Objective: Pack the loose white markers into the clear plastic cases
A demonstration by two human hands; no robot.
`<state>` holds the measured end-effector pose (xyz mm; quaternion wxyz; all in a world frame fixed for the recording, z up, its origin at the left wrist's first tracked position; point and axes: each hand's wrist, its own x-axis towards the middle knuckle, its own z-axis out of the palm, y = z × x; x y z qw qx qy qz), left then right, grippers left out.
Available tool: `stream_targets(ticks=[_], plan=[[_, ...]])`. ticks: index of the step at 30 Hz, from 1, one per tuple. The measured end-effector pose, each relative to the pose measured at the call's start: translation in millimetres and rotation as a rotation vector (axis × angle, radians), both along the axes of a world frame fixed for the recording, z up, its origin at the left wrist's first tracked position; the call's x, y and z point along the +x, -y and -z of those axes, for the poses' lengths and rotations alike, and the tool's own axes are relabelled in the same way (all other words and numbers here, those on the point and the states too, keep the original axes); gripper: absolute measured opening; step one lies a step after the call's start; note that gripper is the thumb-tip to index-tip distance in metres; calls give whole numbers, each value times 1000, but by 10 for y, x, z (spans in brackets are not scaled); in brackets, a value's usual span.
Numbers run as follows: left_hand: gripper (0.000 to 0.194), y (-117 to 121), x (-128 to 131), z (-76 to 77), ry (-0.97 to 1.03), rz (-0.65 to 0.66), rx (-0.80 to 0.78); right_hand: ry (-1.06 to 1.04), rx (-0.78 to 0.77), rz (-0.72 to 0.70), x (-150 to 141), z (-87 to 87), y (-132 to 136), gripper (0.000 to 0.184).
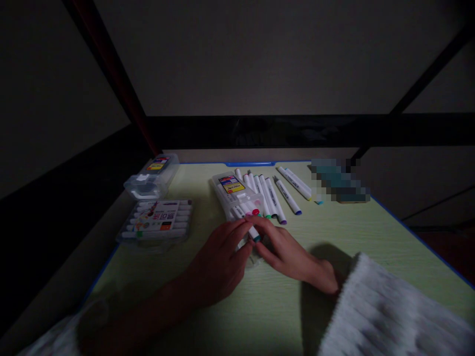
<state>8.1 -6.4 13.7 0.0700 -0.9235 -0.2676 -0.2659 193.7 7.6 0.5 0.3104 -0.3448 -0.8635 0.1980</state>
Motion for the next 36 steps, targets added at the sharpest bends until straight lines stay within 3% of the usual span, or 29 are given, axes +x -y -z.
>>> stream_targets(ticks=[36], plan=[[21, -5, 5, -8, -20, 9, 4, 25, -29, 1, -5, -16, 5, 45]])
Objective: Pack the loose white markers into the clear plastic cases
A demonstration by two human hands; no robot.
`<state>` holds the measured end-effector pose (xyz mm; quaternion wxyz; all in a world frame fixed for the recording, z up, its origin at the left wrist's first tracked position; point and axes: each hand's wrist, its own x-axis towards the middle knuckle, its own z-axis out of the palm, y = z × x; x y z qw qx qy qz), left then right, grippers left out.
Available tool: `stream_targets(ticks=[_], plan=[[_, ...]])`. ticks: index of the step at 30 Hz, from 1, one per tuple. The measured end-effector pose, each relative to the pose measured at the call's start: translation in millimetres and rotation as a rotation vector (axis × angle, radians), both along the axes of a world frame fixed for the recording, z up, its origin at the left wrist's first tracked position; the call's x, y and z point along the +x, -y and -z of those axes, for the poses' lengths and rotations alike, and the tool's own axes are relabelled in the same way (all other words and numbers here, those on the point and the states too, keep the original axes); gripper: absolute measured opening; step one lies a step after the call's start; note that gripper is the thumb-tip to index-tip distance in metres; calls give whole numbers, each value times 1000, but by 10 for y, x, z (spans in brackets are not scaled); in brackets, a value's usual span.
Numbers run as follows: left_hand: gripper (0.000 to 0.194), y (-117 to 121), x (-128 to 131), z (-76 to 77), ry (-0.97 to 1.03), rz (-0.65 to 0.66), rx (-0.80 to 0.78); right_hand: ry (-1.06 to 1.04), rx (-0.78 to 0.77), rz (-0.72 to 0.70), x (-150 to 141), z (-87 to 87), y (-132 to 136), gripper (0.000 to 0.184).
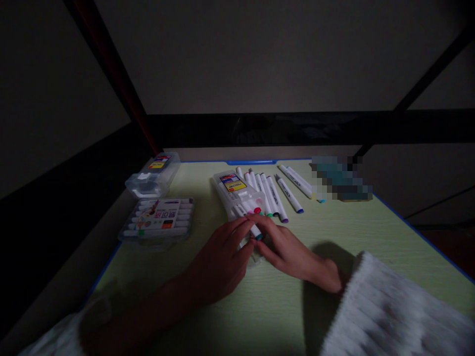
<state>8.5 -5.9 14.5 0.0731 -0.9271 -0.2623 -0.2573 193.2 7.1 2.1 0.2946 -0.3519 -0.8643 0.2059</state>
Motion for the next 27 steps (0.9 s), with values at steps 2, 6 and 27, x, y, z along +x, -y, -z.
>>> stream_targets(ticks=[2, 6, 27], plan=[[20, 0, 0, -4, 1, -1, 4, 0, 7, 4, 3, 4, -2, 45], [21, -2, -1, -7, -8, 1, -2, -1, 15, 4, 2, 4, -8, 45], [21, -4, -5, -2, -28, 2, -1, -4, 31, 5, 2, 12, -2, 43]])
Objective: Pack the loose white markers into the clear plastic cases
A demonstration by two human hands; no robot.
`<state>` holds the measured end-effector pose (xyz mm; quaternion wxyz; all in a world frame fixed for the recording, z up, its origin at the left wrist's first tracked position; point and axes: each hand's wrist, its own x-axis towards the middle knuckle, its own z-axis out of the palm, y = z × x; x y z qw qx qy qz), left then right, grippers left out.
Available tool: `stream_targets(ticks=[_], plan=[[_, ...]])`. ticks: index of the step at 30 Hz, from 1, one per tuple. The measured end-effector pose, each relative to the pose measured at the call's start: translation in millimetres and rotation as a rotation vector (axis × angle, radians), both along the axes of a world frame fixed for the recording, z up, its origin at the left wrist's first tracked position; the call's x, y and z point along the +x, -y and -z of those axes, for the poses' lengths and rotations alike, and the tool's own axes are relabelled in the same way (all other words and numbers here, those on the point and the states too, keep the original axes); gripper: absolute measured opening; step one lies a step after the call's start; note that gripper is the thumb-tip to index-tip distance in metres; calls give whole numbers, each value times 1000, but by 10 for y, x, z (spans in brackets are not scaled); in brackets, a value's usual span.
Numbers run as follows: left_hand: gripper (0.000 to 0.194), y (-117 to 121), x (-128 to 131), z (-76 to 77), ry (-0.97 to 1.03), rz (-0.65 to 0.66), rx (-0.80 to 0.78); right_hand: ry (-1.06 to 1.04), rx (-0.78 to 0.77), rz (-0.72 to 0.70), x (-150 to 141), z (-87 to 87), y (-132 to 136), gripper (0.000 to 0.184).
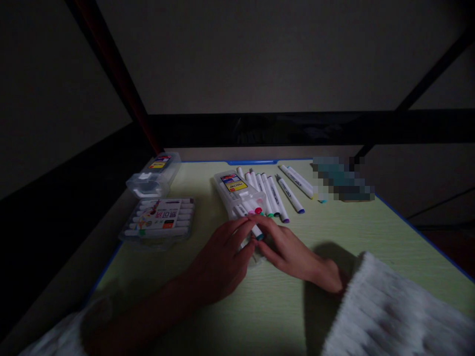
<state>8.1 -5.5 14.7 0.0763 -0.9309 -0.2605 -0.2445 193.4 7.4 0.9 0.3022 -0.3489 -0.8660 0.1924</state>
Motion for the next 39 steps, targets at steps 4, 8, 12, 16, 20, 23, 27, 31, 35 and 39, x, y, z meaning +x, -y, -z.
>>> stream_targets(ticks=[4, 8, 12, 16, 20, 23, 27, 31, 35, 39], plan=[[22, 3, -1, 0, 0, 0, 10, -26, 70, 12, 15, 2, 11, 42], [22, 11, 1, -4, 10, -2, 13, -64, 194, 42, 26, -14, 19, 38], [22, 13, 0, -1, 32, -8, 7, -90, 274, 66, 20, -33, 14, 31], [25, 16, -8, 3, 26, -16, -5, -106, 296, 76, 13, -44, 10, 23], [27, 16, -8, 11, 55, -15, -7, -124, 286, 67, 12, -41, 19, 21], [28, 14, -5, 24, 73, -12, 6, -134, 281, 63, 14, -25, 26, 21], [28, 12, -8, 31, 90, -16, 18, -139, 306, 67, 21, -1, 21, 23], [28, 13, -8, 12, 70, -26, 33, -151, 328, 73, 24, 6, 19, 19], [29, 13, -7, -2, 53, -48, 29, -168, 363, 56, 22, -1, 25, 12], [30, 10, -14, 14, 48, -65, 15, -138, 375, 35, 18, -7, 19, 9]])
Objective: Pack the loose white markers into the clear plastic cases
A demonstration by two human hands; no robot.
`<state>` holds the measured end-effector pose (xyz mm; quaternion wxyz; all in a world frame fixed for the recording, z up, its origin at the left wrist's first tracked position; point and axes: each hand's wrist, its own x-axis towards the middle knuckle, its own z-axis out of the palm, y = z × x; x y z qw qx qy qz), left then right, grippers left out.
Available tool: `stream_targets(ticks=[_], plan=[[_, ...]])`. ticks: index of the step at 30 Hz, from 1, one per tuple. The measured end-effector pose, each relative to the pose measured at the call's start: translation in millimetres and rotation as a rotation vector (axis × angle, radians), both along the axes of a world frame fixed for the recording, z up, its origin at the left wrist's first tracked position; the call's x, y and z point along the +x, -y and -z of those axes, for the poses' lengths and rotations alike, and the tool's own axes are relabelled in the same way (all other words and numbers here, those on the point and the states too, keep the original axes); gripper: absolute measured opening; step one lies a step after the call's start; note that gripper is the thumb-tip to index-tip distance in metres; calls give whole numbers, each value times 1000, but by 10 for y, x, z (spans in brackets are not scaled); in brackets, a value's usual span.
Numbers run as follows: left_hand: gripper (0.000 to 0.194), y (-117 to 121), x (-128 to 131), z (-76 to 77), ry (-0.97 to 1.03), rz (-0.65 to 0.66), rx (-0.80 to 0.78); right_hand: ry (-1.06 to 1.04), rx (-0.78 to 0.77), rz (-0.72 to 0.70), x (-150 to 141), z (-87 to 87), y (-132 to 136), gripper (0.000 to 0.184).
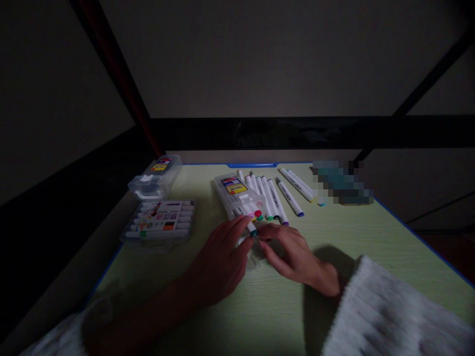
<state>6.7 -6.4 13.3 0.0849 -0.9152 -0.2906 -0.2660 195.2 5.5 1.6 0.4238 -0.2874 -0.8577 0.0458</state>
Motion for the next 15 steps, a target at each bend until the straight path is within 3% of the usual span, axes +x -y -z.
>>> stream_targets(ticks=[15], plan=[[31, 5, -14, 49, 34, 6, -40, 70, 16, 9, -10, -20, 7, 10]])
